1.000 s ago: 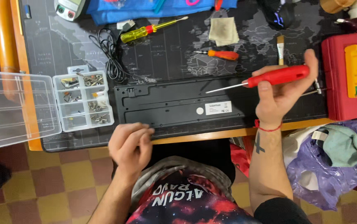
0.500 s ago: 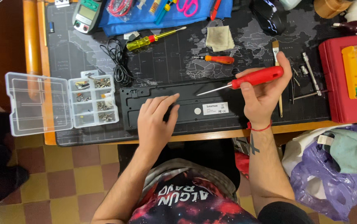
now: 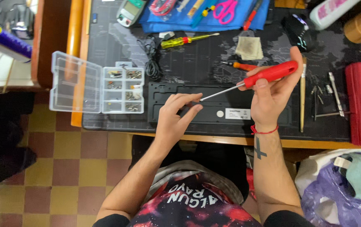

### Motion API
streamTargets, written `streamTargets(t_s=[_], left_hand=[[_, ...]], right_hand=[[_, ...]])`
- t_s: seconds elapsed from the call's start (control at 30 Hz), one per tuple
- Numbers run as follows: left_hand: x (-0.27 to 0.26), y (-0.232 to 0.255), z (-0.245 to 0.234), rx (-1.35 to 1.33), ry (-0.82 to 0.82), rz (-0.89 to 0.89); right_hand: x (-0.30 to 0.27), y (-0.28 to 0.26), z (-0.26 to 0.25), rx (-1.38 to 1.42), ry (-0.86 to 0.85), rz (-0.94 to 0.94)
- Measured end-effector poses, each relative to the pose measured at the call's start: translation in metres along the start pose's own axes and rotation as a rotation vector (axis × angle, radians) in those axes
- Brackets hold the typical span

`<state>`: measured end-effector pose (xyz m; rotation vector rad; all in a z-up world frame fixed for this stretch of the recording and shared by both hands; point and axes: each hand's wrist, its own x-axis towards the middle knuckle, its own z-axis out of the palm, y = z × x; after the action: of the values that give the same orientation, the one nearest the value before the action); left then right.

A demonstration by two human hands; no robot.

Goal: The person uses a red screwdriver to tighten screws on the back of a black electronic device. They repeatedly pick screws from a compartmentalized plastic box and place them into screw holes on the device.

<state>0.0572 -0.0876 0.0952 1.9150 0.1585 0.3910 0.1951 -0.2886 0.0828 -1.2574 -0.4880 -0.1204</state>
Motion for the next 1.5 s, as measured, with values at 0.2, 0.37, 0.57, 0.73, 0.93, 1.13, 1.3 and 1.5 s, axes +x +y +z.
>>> streamTargets(t_s=[0.2, 0.37, 0.57, 0.73, 0.93, 1.13, 1.3, 1.5], left_hand=[[-0.009, -0.002, -0.016, -0.061, 0.111, -0.006], [-0.013, -0.005, -0.026, -0.054, 0.156, 0.013], [-0.019, -0.010, -0.036, 0.105, 0.214, 0.124], [-0.023, -0.011, -0.043, 0.100, 0.247, 0.119], [-0.028, -0.012, -0.051, 0.008, 0.247, 0.062], [-0.029, -0.011, -0.056, -0.023, 0.242, 0.058], [-0.030, -0.012, -0.059, -0.082, 0.279, -0.002], [-0.028, -0.023, -0.066, -0.099, 0.363, 0.074]], right_hand=[[0.000, -0.003, 0.023, 0.027, -0.045, 0.024], [-0.003, -0.003, 0.038, 0.028, -0.054, 0.007], [-0.011, -0.011, 0.047, -0.083, -0.136, -0.125], [-0.011, -0.019, 0.061, -0.133, -0.199, -0.207], [-0.010, -0.018, 0.069, -0.082, -0.228, -0.208], [-0.012, -0.027, 0.076, -0.040, -0.305, -0.202], [-0.013, -0.044, 0.095, -0.353, -0.306, -0.474], [-0.006, -0.017, 0.096, -0.109, -0.355, -0.484]])
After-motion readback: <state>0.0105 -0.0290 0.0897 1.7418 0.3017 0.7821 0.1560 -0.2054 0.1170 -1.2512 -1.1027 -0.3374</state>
